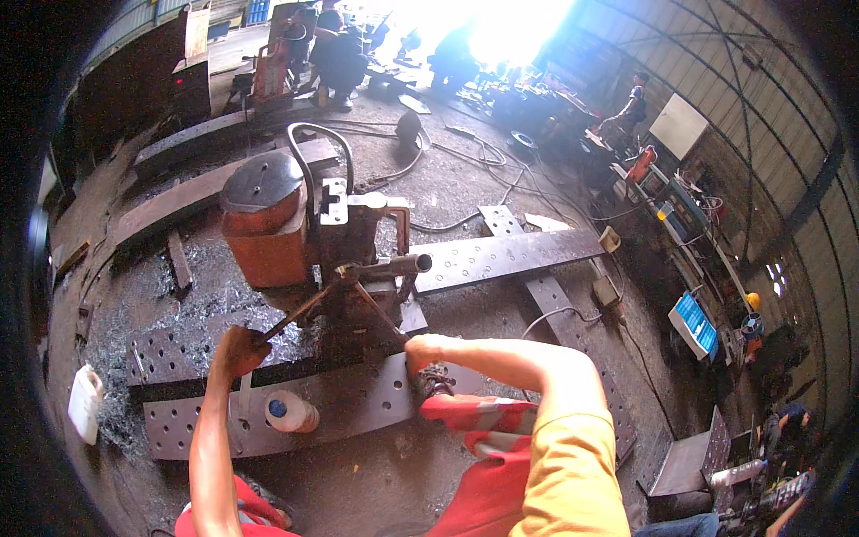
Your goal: The person operates a drill press on a perforated metal plate, repeatedly positioning the workpiece and applying a liquid from a plastic bottle while the machine runs. The person adjusts the plate and the machine controls throughout the clip.
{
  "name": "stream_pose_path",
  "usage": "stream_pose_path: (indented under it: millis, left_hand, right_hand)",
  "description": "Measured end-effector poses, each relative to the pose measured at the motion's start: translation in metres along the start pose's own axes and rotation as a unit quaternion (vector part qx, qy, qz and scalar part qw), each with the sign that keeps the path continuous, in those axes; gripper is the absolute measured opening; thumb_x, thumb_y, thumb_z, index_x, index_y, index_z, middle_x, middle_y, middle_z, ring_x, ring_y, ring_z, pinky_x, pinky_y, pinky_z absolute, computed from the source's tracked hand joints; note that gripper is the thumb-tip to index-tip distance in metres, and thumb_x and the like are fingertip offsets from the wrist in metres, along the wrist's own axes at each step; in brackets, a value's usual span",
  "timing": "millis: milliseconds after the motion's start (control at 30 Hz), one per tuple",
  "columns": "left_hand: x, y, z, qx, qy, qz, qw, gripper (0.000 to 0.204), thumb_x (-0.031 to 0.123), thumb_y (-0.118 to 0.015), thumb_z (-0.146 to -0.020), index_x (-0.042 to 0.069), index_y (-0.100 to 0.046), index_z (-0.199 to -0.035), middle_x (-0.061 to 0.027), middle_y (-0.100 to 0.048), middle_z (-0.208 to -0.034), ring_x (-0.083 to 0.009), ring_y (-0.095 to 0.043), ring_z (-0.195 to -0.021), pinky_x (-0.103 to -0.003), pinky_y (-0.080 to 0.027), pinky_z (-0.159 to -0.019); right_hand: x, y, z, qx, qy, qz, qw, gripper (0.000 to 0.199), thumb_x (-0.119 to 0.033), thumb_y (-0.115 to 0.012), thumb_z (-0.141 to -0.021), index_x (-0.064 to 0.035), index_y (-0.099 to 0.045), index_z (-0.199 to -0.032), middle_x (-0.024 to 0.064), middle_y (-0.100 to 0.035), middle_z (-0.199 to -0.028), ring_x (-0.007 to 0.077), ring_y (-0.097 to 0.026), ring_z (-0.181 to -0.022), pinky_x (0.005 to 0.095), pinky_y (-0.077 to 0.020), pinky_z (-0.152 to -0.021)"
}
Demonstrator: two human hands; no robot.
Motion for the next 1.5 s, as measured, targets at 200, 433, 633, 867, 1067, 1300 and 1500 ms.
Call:
stream_pose_path:
  millis: [200,433,633,867,1067,1300,1500]
  left_hand:
    - [0.011,-0.007,-0.006,-0.014,-0.017,-0.003,1.0,0.029,0.033,-0.061,-0.082,0.007,-0.074,-0.084,-0.0239,-0.068,-0.084,-0.0443,-0.065,-0.085,-0.052,-0.053,-0.076]
    - [0.011,-0.003,-0.001,0.0,0.003,-0.003,1.0,0.03,0.034,-0.061,-0.083,0.007,-0.074,-0.084,-0.0234,-0.068,-0.082,-0.0444,-0.066,-0.083,-0.053,-0.053,-0.075]
    - [0.014,-0.002,0.0,-0.021,0.016,0.002,1.0,0.029,0.033,-0.063,-0.082,0.006,-0.073,-0.084,-0.0234,-0.068,-0.08,-0.0443,-0.066,-0.081,-0.052,-0.053,-0.072]
    - [0.008,-0.008,-0.005,-0.01,0.014,0.0,1.0,0.028,0.033,-0.063,-0.081,0.007,-0.074,-0.085,-0.0231,-0.068,-0.082,-0.0439,-0.066,-0.081,-0.052,-0.053,-0.073]
    - [0.015,-0.007,-0.005,-0.023,0.016,0.005,1.0,0.028,0.034,-0.064,-0.081,0.009,-0.075,-0.089,-0.0217,-0.069,-0.084,-0.0427,-0.067,-0.085,-0.05,-0.054,-0.077]
    - [0.0,-0.01,-0.006,-0.022,-0.012,-0.016,1.0,0.029,0.034,-0.064,-0.082,0.008,-0.075,-0.09,-0.0218,-0.069,-0.084,-0.0425,-0.067,-0.085,-0.05,-0.054,-0.078]
    - [0.009,-0.014,-0.008,-0.012,-0.021,0.004,1.0,0.031,0.034,-0.061,-0.085,0.005,-0.071,-0.082,-0.0233,-0.068,-0.081,-0.0439,-0.066,-0.08,-0.052,-0.052,-0.071]
  right_hand:
    - [0.044,-0.015,0.005,0.23,0.047,-0.375,0.897,0.085,-0.039,-0.084,-0.073,-0.0079,-0.044,-0.141,0.0185,-0.07,-0.112,0.0283,-0.068,-0.101,0.0404,-0.0528,-0.088]
    - [0.006,-0.003,-0.004,0.151,0.054,-0.528,0.834,0.036,-0.041,-0.074,-0.087,-0.0069,-0.066,-0.078,0.0004,-0.059,-0.07,0.0129,-0.055,-0.073,0.0336,-0.0453,-0.07]
    - [0.01,-0.006,-0.011,0.173,0.102,-0.505,0.839,0.035,-0.038,-0.073,-0.085,-0.0038,-0.075,-0.091,0.0037,-0.068,-0.08,0.0131,-0.06,-0.077,0.0338,-0.0476,-0.072]
    - [0.02,-0.008,-0.021,0.187,0.037,-0.462,0.866,0.04,-0.032,-0.073,-0.083,0.0033,-0.07,-0.102,0.0109,-0.071,-0.09,0.0205,-0.066,-0.086,0.0369,-0.0514,-0.081]
    - [0.026,-0.012,-0.016,0.17,0.012,-0.446,0.879,0.05,-0.036,-0.073,-0.081,0.0049,-0.066,-0.11,0.0146,-0.07,-0.095,0.0234,-0.066,-0.091,0.0379,-0.0512,-0.083]
    - [0.003,0.012,0.009,0.188,0.009,-0.457,0.869,0.049,-0.034,-0.072,-0.082,0.0059,-0.065,-0.11,0.0176,-0.07,-0.099,0.025,-0.066,-0.093,0.039,-0.0513,-0.083]
    - [0.028,-0.018,-0.021,0.216,0.013,-0.459,0.862,0.041,-0.031,-0.071,-0.08,0.0034,-0.065,-0.102,0.0094,-0.066,-0.081,0.0188,-0.062,-0.071,0.0368,-0.0492,-0.065]
Point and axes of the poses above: each hand's wrist, its own z-axis away from the middle knuckle, its own y-axis out of the back of the hand, x = y × z, the point moved 2 cm from there along -z, towards the middle knuckle
